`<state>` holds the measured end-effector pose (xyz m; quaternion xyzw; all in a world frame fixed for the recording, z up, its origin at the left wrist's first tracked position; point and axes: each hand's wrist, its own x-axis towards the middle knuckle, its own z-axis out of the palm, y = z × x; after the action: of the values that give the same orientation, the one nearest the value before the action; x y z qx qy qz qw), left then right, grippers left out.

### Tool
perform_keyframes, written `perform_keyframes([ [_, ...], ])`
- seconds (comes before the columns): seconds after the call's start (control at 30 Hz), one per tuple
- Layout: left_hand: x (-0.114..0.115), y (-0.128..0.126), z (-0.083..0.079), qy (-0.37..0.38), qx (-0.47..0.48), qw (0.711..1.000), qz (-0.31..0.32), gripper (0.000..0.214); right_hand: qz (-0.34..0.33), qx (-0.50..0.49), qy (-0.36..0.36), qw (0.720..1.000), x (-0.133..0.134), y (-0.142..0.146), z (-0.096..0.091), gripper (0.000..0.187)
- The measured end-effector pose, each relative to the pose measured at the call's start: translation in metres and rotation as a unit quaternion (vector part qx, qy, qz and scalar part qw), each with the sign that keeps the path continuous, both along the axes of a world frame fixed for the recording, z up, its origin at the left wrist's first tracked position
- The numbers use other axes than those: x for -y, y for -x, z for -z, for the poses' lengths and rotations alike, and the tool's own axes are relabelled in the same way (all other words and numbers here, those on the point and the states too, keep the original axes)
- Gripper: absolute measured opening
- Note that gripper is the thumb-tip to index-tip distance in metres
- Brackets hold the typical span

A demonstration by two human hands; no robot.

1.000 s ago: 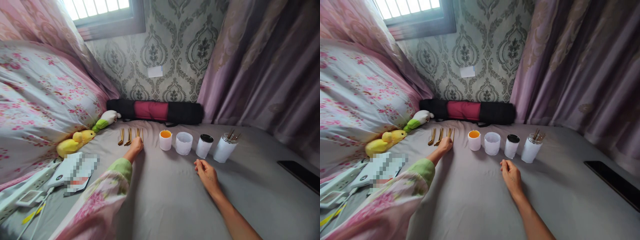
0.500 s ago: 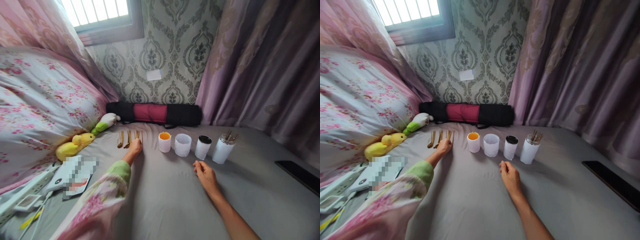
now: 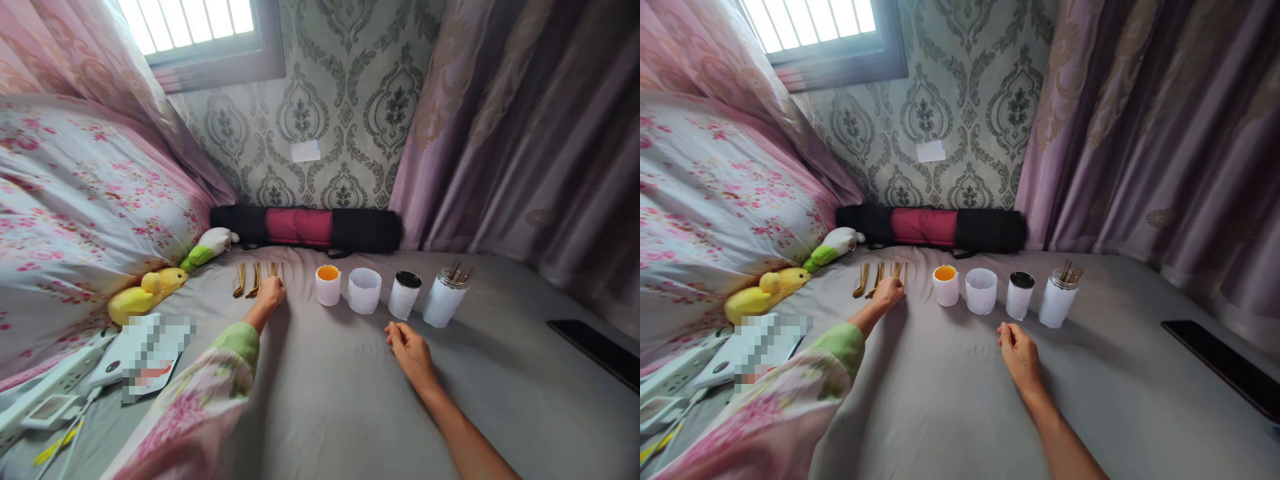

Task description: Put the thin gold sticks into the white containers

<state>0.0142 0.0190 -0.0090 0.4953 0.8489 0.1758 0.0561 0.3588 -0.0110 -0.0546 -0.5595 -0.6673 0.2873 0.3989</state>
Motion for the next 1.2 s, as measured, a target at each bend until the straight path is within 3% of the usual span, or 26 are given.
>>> perform_keyframes([
  [0.2,-0.003,0.000,-0.007,-0.027,0.069,0.997,-0.027,0.021,0.002,0.006,-0.002,1.000,-0.001,0.000,0.001,0.045],
  [0.4,-0.004,-0.002,-0.002,-0.056,0.220,0.972,-0.059,0.018,0.002,0.010,-0.006,1.000,0.001,0.000,-0.001,0.041],
  [0.8,0.002,-0.023,0.012,-0.170,0.495,0.848,-0.080,0.008,0.004,0.009,-0.006,1.000,0.001,0.001,-0.003,0.041],
  [1.2,0.017,-0.042,0.018,-0.206,0.624,0.751,-0.060,0.010,0.003,0.011,-0.002,1.000,0.002,0.001,-0.004,0.040],
])
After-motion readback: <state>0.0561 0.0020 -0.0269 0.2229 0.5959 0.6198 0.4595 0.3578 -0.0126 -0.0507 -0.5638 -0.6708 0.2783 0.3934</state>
